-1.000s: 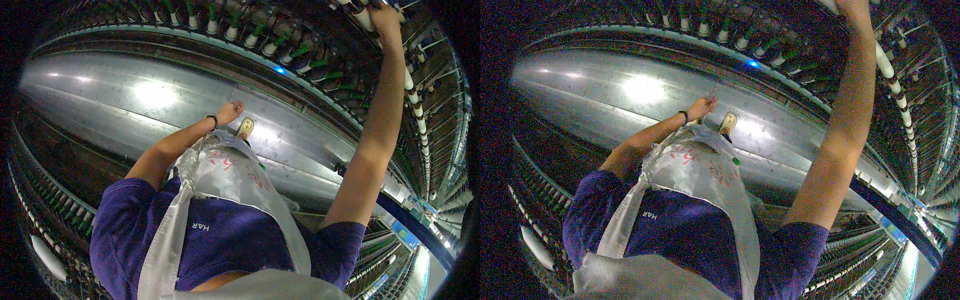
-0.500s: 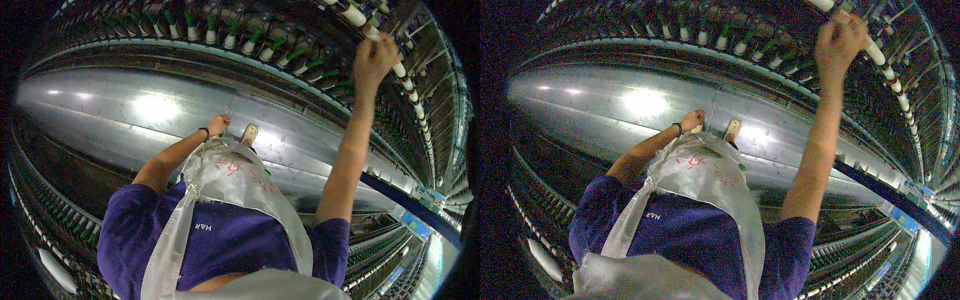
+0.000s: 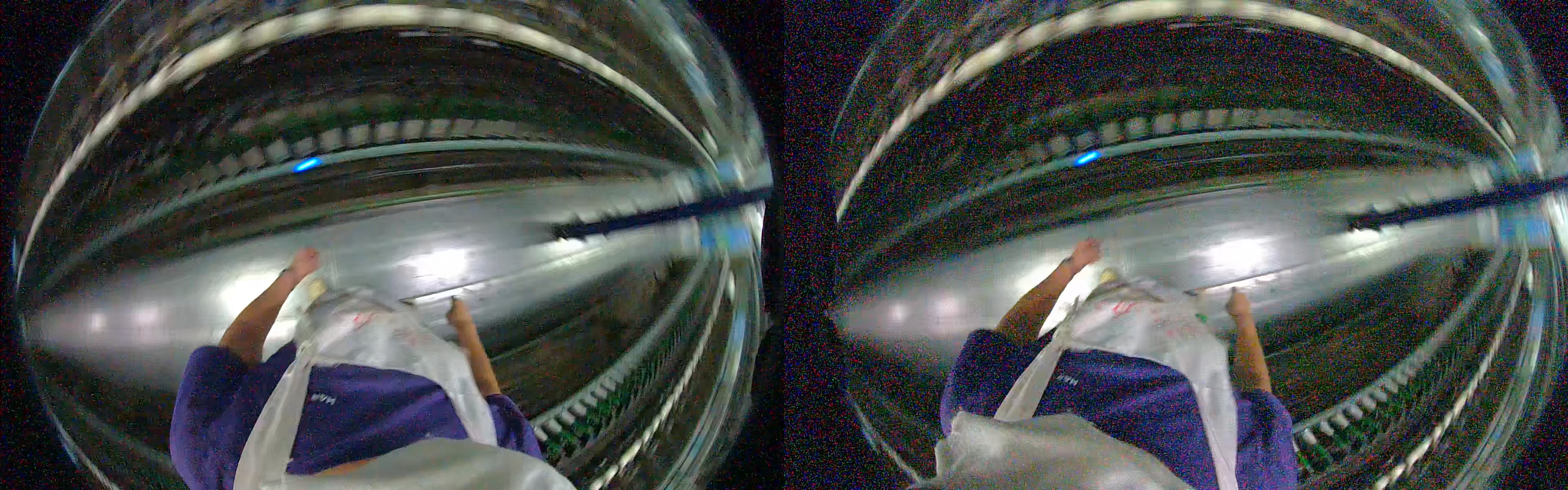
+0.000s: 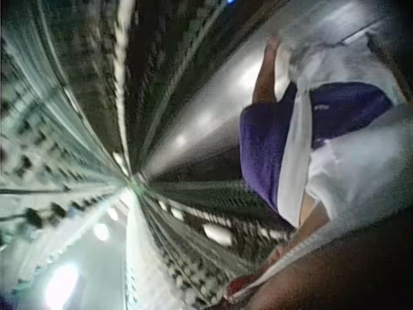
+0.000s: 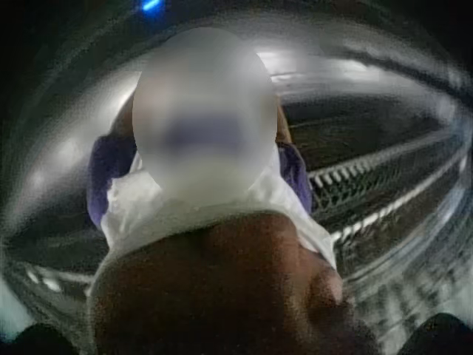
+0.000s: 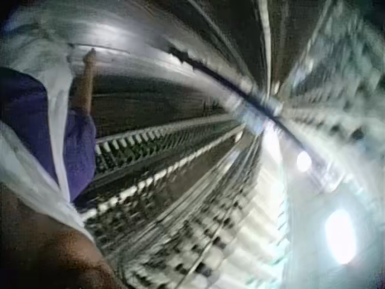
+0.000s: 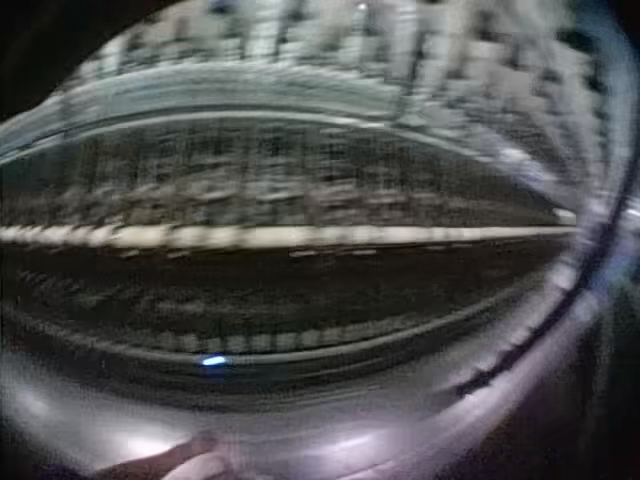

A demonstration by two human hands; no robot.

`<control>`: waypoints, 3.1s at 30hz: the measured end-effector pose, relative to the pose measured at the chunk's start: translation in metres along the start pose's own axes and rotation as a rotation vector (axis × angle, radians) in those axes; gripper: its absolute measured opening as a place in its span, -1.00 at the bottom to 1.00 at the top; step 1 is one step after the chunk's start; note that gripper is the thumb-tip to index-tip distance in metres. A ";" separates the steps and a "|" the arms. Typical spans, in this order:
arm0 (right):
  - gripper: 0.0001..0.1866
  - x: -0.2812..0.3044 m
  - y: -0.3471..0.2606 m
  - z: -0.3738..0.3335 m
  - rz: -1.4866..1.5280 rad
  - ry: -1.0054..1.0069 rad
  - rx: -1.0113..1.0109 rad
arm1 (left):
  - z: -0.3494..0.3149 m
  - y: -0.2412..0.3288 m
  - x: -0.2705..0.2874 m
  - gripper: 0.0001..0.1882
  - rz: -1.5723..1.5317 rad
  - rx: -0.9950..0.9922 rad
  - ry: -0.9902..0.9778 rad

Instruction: The person operates a textile machine by threading yarn, replacing spools, and using a long pole to guide threads through the machine. They walk along the machine, adjust components, and ensure the yarn is properly fed into the system.

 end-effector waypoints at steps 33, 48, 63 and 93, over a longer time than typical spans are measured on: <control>-0.79 0.098 0.655 0.002 0.827 0.052 -0.766 | 0.756 0.659 -0.747 -0.77 0.842 -0.672 -0.661; -0.68 0.525 1.193 0.269 0.837 0.569 -0.698 | 0.924 0.976 -1.187 -0.57 0.795 -0.532 -1.187; -0.70 0.572 1.617 0.469 0.777 0.059 -0.546 | 1.245 1.334 -1.547 -0.57 0.548 -0.729 -1.071; -0.79 1.155 2.496 0.942 0.703 -0.025 -0.579 | 2.065 1.846 -2.053 -0.73 0.244 -0.421 -0.595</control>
Point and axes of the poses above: each hand's wrist, its own z-axis towards the middle knuckle, its own x-axis out of the back of the hand, y = z × x, the point moved 6 cm from there along z, towards the middle knuckle, and after that the axes turned 9 degrees about -x, right-handed, at the moved point
